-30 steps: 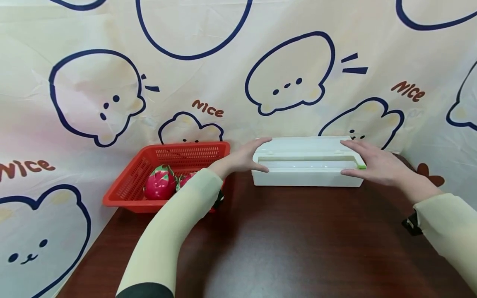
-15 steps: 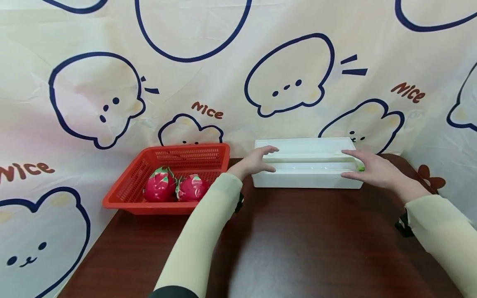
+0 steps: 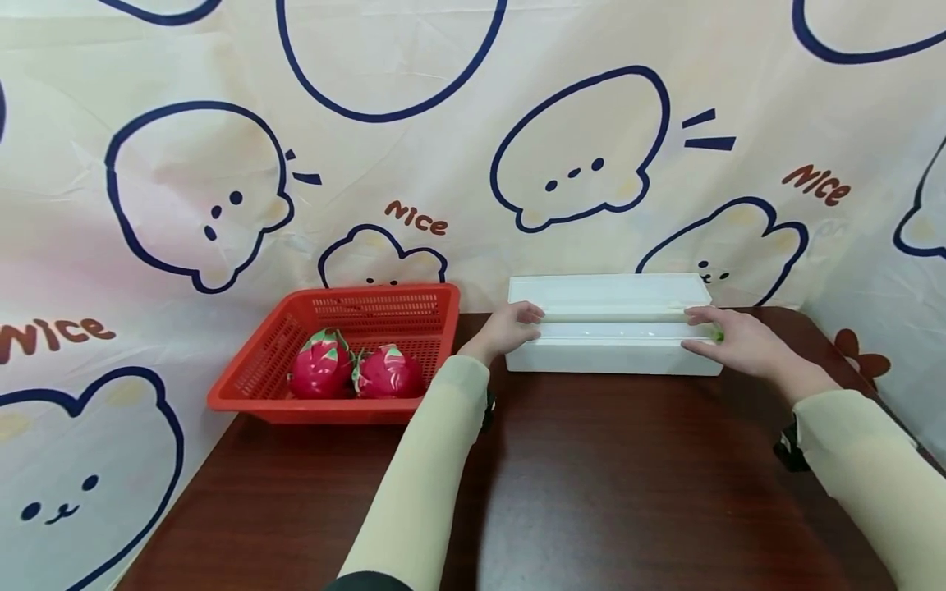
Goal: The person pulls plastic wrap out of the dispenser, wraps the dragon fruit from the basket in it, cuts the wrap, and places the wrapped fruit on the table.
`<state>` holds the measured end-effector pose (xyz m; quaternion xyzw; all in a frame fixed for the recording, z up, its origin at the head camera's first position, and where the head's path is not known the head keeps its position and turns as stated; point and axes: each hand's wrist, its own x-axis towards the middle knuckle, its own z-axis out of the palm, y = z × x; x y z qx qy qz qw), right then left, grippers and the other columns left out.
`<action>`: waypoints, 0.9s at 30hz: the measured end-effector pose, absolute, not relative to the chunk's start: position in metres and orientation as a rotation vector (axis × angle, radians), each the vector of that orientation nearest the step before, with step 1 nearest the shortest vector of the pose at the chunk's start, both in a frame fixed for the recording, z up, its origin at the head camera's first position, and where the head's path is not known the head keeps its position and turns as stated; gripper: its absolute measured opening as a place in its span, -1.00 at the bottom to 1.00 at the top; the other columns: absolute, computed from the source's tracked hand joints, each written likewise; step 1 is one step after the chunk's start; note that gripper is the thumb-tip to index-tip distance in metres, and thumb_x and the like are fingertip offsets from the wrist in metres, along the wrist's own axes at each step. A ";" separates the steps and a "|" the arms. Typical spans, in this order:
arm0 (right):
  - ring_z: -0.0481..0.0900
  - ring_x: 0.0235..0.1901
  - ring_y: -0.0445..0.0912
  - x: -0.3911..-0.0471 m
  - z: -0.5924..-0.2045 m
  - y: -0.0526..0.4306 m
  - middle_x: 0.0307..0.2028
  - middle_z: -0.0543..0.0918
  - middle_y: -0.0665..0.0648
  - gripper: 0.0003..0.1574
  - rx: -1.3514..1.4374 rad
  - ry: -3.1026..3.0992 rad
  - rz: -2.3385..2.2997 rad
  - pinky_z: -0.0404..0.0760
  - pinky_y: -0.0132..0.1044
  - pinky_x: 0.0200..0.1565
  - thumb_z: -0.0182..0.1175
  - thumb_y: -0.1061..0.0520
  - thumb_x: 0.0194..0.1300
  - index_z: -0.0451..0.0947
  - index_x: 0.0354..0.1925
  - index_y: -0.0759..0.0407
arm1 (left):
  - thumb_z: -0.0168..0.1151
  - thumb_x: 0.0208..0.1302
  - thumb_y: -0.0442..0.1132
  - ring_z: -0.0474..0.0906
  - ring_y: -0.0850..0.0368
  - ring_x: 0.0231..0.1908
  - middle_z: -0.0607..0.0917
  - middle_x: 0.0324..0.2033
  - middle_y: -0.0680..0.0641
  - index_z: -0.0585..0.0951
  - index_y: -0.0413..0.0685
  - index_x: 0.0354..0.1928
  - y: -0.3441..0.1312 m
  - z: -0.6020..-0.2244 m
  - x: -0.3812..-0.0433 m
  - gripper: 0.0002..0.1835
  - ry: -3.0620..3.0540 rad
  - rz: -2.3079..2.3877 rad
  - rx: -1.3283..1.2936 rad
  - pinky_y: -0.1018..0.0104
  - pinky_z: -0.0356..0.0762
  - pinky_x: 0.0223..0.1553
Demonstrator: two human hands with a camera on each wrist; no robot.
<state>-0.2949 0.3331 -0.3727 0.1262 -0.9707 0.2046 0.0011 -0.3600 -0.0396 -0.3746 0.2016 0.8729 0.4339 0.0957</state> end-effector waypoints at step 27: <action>0.33 0.10 0.32 -0.319 -0.386 0.335 0.13 0.44 0.53 -0.31 0.292 -2.978 0.786 0.26 0.32 0.11 0.08 -0.19 0.43 0.52 0.13 0.40 | 0.26 0.34 -0.21 0.53 0.12 -0.12 0.71 -0.16 0.04 0.73 -0.04 -0.18 -0.025 -0.399 -0.368 -0.87 2.846 1.400 0.461 0.26 0.50 -0.09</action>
